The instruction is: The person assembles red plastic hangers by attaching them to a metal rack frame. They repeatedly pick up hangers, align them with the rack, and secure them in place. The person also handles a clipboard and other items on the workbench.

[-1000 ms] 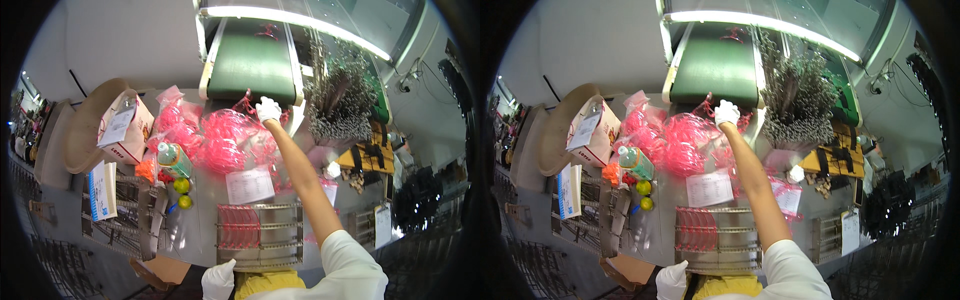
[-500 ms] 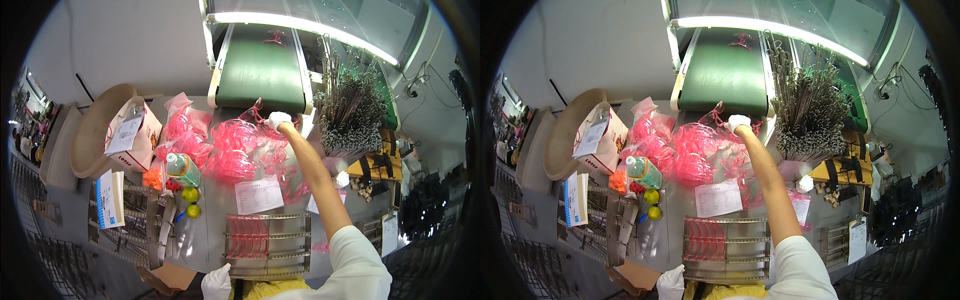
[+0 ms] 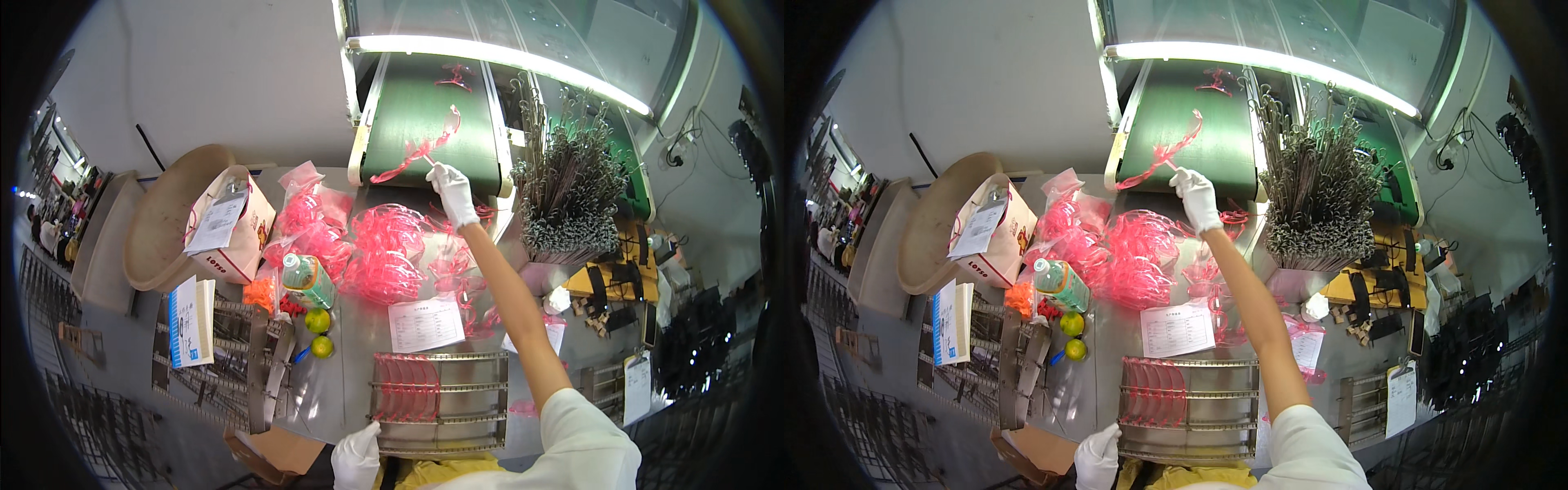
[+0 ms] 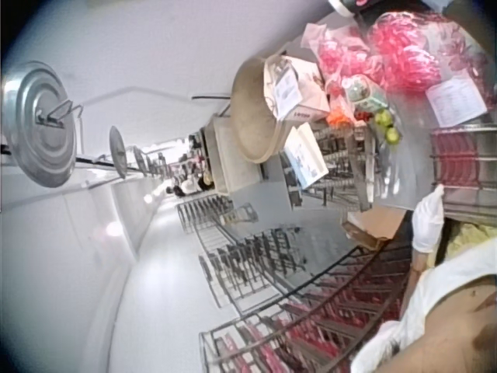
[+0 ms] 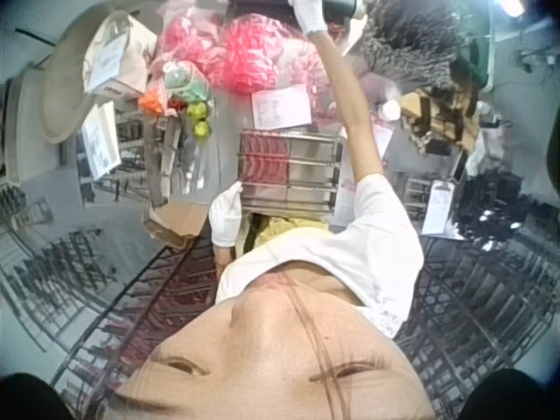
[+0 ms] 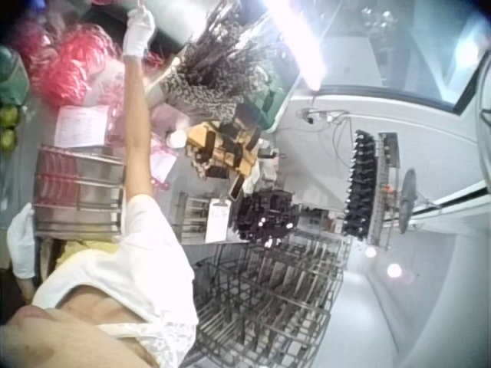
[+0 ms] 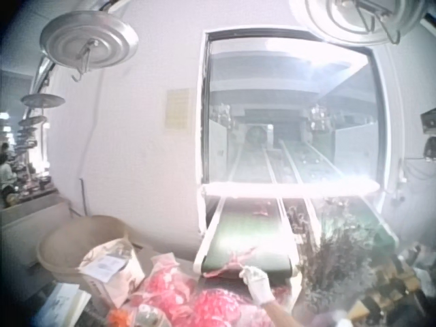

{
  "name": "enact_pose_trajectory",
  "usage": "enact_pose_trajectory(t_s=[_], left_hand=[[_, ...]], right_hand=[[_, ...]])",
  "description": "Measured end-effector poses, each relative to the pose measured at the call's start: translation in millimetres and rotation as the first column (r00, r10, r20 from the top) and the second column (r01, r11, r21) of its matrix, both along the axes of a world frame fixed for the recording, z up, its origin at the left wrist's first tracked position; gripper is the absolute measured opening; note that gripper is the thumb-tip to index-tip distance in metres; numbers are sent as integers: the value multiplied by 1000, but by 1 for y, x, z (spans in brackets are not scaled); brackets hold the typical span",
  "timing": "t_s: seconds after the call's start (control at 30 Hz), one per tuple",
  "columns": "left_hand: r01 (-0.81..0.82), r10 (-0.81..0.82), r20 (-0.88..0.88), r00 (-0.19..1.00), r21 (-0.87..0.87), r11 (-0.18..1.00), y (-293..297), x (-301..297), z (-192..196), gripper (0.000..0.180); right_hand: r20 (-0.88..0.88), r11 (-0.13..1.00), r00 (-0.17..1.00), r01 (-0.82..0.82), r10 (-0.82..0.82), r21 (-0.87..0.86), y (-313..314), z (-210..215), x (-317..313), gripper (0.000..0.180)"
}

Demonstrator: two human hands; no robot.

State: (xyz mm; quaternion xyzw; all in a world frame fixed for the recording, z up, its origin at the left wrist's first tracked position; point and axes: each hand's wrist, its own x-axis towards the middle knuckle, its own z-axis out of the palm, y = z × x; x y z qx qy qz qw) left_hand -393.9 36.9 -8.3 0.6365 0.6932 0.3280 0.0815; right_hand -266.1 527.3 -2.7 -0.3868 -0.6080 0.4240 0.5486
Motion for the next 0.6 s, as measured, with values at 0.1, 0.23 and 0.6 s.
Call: enact_pose_trajectory(t_s=[0.1,0.23,0.6], left_hand=[[-78,64,411,910,19,997,20,3,15,27],[45,25,611,791,-99,994,56,-6,80,35],[617,-132,990,47,75,783,76,39,132,25]], right_hand=[[157,937,986,-99,48,335,-85,36,9,13],[558,551,830,-478,27,684,-193,115,39,6],[739,627,581,-445,-341,639,-385,181,118,27]])
